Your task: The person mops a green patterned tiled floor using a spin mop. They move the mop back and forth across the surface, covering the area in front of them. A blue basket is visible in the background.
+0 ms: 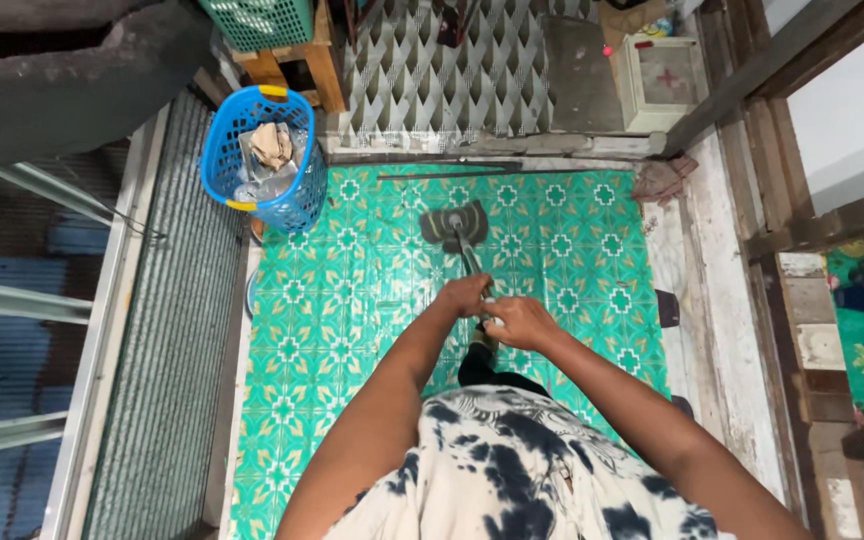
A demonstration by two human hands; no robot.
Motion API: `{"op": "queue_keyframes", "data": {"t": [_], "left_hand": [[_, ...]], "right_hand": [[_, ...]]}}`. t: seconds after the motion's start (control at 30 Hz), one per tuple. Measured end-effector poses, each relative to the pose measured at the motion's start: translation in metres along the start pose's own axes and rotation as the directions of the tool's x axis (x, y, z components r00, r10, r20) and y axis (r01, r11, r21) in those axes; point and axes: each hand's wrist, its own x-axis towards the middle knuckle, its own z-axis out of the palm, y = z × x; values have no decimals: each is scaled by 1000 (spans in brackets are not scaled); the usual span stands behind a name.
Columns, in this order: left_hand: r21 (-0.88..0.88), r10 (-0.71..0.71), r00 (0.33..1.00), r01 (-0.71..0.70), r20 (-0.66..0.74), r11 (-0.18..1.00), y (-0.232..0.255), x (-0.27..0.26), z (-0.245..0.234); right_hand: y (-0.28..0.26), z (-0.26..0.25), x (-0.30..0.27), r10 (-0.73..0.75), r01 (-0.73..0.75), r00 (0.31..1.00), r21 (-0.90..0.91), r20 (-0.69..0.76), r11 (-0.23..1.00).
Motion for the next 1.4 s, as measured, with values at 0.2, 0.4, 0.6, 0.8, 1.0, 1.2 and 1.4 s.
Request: {"op": "queue_keyframes", "data": {"t": [0.2, 0.4, 0.6, 0.8, 1.0, 1.2, 1.4], "left_hand": [[-8, 217, 952, -224, -214, 975, -8, -52, 18], [-53, 244, 954, -257, -174, 965, 9, -142, 83], [-94, 173, 978, -185, -119, 978, 19, -217, 124], [-182, 312, 943, -329, -115, 927, 19, -271, 135], [-104, 244, 970, -243, -1, 964, 48, -318, 168], [54, 270, 958, -276, 94, 960, 89, -391, 236], [168, 363, 921, -384, 139, 908, 144, -484, 332]], "right_hand": [[-50, -8, -31, 1, -2, 995, -5, -99, 1000], [-108, 23, -120, 333, -405, 889, 877, 313, 257], [-195, 33, -162, -22, -545, 837, 829, 546, -125], [-227, 75, -204, 18, -523, 852, 852, 523, -24], [-230, 97, -265, -34, -548, 834, 819, 551, -170], [-286, 128, -364, -41, -499, 865, 846, 501, -188], [-383, 138, -492, 389, -741, 672, 577, 631, 344]]}}
